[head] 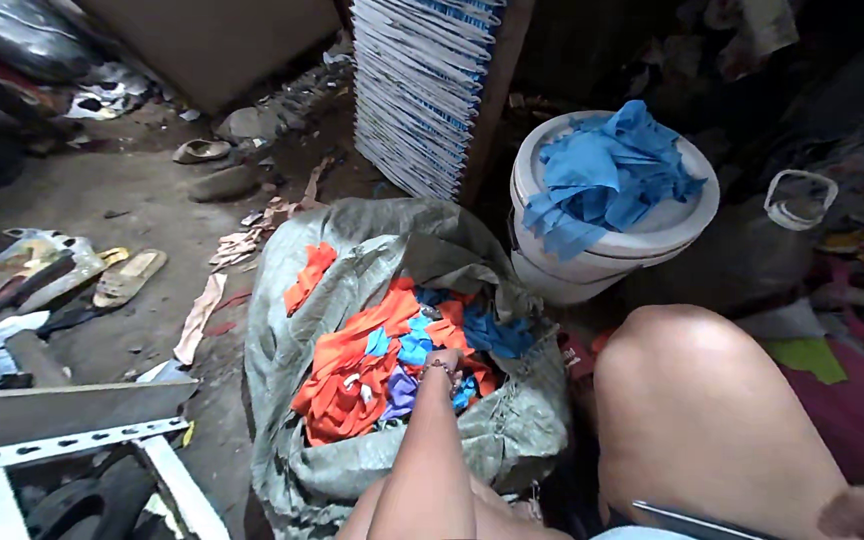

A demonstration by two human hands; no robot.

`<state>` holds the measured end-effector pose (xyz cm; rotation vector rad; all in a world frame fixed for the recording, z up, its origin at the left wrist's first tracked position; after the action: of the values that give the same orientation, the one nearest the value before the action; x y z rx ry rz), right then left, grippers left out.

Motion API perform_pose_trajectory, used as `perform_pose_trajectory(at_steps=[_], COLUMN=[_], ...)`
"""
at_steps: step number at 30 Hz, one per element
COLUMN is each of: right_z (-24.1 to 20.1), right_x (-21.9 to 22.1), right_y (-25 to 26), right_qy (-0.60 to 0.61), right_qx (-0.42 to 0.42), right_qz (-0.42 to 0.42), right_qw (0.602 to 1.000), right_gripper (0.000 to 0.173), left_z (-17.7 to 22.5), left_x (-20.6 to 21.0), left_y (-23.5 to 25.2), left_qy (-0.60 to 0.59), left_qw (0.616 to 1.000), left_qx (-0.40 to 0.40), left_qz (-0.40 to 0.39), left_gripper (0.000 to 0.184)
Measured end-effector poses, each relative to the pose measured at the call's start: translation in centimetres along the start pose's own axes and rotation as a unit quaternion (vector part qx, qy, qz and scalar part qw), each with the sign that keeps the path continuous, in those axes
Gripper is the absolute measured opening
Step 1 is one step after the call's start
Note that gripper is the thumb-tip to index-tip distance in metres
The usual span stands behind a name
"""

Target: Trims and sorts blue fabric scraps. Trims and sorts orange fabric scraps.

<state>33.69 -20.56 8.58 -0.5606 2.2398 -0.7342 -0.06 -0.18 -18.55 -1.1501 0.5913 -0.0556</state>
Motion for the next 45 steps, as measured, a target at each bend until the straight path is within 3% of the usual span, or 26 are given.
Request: perform_pose_trajectory(at_steps=[2, 6, 8, 11, 14, 18, 23, 26, 30, 34, 37, 40, 45], right_z=[0.6, -0.8, -2.5, -6.4, -9.1, -12.1, -15.3, -16.8, -18.7, -19.6, -19.5, -19.5, -20.4], right_x=[-1.3, -1.0, -0.7, -0.4, 0.3, 0.6, -0.1, -1.2, -3.0, -4.0, -4.1, -3.4, -3.4], right_y=[1.3, 7.5, 11.0, 14.9, 18.0, 19.2, 18.7, 17.9, 17.1, 17.0, 17.2, 17.4, 17.6], right_qy=[0.048, 0.153, 0.172, 0.250, 0.325, 0.342, 0.363, 0.377, 0.410, 0.459, 0.499, 0.479, 0.399], right_qx=[-0.105, -0.253, -0.257, -0.203, -0.154, -0.155, -0.261, -0.291, -0.290, -0.254, -0.236, -0.209, -0.227], right_qz=[0.006, 0.116, 0.119, 0.054, 0.039, 0.020, 0.074, 0.104, 0.114, 0.134, 0.068, -0.030, -0.077], right_qw=[0.993, 0.948, 0.944, 0.945, 0.932, 0.927, 0.892, 0.873, 0.857, 0.841, 0.831, 0.852, 0.885], right_gripper=[0.030, 0.036, 0.036, 0.024, 0.023, 0.034, 0.014, 0.011, 0.010, 0.012, 0.023, 0.043, 0.031], left_z=[1.6, 4.2, 5.3, 6.2, 6.5, 7.2, 8.1, 8.2, 7.1, 6.5, 7.0, 7.8, 8.2], left_x=[-2.0, -4.6, -5.3, -6.0, -6.4, -7.6, -8.9, -9.3, -9.1, -9.2, -9.6, -10.1, -11.0], left_y=[-1.7, -5.4, -8.1, -11.9, -14.8, -18.4, -21.2, -21.7, -20.4, -20.6, -21.9, -23.3, -24.4], left_qy=[0.033, -0.040, -0.084, -0.149, -0.155, -0.160, -0.184, -0.201, -0.196, -0.202, -0.255, -0.288, -0.301], left_qw=[0.997, 0.972, 0.951, 0.912, 0.888, 0.869, 0.839, 0.831, 0.820, 0.812, 0.805, 0.797, 0.787], left_qx=[0.066, 0.221, 0.284, 0.355, 0.404, 0.447, 0.500, 0.508, 0.519, 0.537, 0.531, 0.530, 0.539], left_qz=[-0.021, -0.066, -0.091, -0.143, -0.156, -0.143, -0.111, -0.104, -0.140, -0.107, -0.063, -0.028, -0.006], left_gripper=[0.029, 0.014, 0.008, 0.017, 0.017, 0.017, 0.022, 0.025, 0.027, 0.010, 0.011, 0.013, 0.016])
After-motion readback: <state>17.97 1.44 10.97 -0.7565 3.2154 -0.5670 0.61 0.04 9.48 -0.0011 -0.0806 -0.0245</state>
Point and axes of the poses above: each hand's wrist, its own y-axis towards the middle knuckle, its own x-axis out of the palm, z = x × y, the point moved 1 cm from there along y, towards the middle knuckle, and after that the axes turned 4 degrees about y, right-handed, at the moved point
